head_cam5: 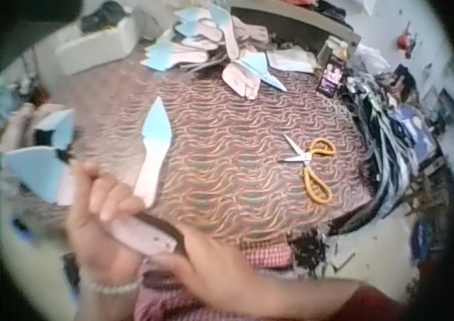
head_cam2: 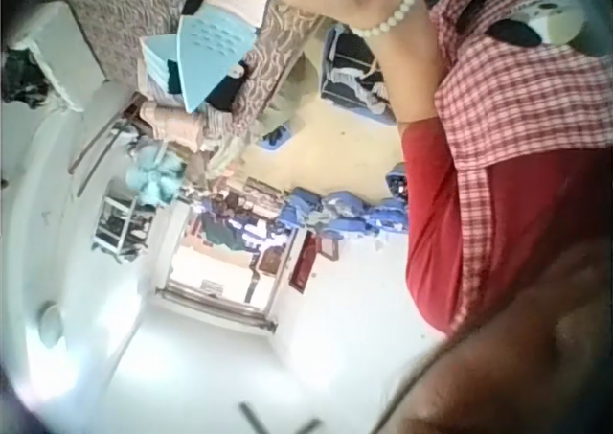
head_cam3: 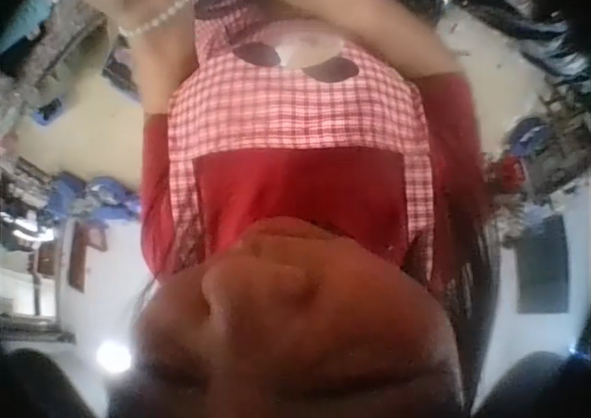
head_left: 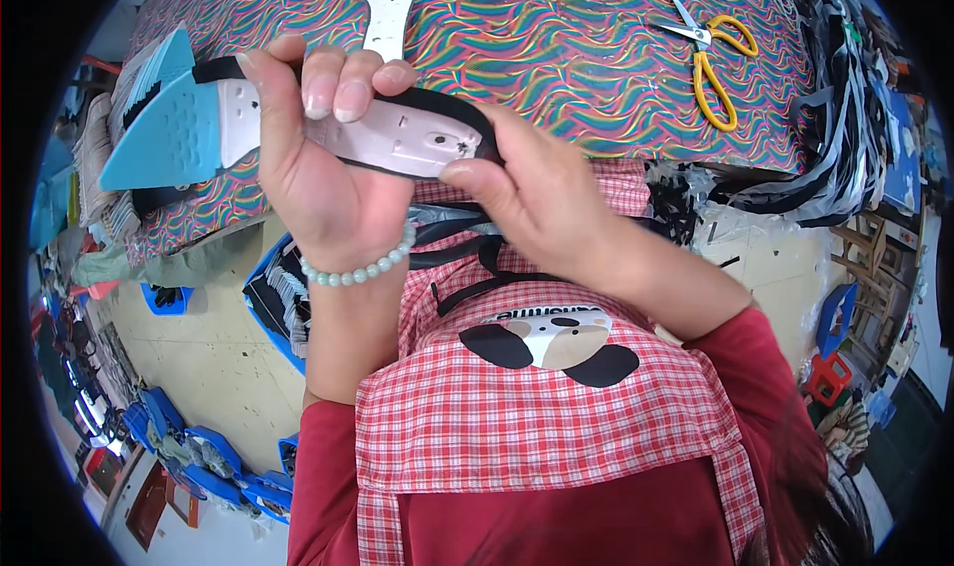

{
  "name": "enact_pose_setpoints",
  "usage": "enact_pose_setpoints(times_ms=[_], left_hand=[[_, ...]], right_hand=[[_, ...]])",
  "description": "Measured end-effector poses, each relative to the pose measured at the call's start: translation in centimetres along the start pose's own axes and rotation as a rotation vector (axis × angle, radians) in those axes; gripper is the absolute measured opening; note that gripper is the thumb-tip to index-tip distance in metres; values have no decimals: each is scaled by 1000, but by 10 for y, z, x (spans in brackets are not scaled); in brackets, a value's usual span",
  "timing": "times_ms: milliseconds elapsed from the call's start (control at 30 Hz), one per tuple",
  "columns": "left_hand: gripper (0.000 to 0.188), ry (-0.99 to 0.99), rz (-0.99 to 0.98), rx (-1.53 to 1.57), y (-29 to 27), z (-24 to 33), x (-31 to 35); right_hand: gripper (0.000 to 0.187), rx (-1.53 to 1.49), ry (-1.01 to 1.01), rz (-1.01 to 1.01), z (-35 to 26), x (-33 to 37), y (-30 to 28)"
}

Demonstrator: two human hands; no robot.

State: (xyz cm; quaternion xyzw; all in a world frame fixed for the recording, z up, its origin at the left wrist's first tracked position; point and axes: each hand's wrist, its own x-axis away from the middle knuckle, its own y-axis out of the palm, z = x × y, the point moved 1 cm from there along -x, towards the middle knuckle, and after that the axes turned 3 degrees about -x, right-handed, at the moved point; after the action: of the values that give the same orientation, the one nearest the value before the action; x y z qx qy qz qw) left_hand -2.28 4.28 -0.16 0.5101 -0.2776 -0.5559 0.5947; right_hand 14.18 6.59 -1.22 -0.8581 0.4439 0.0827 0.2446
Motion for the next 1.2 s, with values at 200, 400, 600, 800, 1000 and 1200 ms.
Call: enact_pose_setpoints(times_ms=[200,400,600,800,1000,1200], left_hand=[[31,-405,298,-840,5,-1,42],[22,272,-466,-2077,54,34,3],[28,-341,-347,-1682,60,23,11],[51,-146,115,-1231,57,-4,27],[50,117,198,-1245,44,-24,23],[36,129,264,-1072,38,-17,23]], right_hand=[[31,25,26,-59,4,-20,-36],[29,279,-252,-412,-31,-49,-78],[42,107,-296,-335,-42,-64,-75],[21,-443,87,145,-24,-28,-44],[12,-306,-124,229,-13,-26,-13],[17,-119,-212,107,-2,-19,-22]])
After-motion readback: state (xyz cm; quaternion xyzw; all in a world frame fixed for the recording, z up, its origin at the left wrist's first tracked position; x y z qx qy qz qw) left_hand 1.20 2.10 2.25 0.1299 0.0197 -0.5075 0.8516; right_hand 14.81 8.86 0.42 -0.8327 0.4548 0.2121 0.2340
